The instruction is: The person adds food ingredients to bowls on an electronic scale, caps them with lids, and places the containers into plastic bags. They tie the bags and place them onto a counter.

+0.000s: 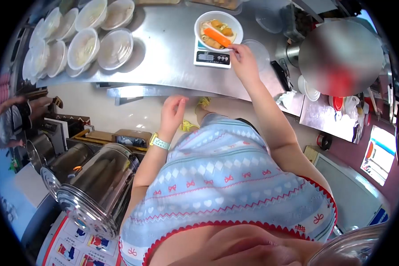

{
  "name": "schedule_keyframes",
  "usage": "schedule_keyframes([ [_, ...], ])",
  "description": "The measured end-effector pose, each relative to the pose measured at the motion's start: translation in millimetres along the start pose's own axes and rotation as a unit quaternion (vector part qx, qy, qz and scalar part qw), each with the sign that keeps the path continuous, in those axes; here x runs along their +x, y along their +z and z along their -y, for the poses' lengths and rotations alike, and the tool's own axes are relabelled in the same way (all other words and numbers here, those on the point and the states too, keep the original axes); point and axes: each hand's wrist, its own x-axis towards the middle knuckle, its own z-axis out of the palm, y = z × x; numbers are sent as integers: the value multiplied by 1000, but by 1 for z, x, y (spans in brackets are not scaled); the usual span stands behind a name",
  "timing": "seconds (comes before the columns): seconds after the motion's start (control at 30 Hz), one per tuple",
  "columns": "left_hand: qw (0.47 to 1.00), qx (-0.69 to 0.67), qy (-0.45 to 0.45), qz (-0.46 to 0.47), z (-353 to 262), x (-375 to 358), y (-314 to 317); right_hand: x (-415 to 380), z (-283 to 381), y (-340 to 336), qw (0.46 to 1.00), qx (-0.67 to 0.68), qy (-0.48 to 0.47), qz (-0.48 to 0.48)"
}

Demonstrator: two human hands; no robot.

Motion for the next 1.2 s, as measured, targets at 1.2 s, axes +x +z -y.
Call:
schedule_keyframes([
  [1.2,973,5,35,229,-59,223,-6,77,32,15,965,-211,66,143],
])
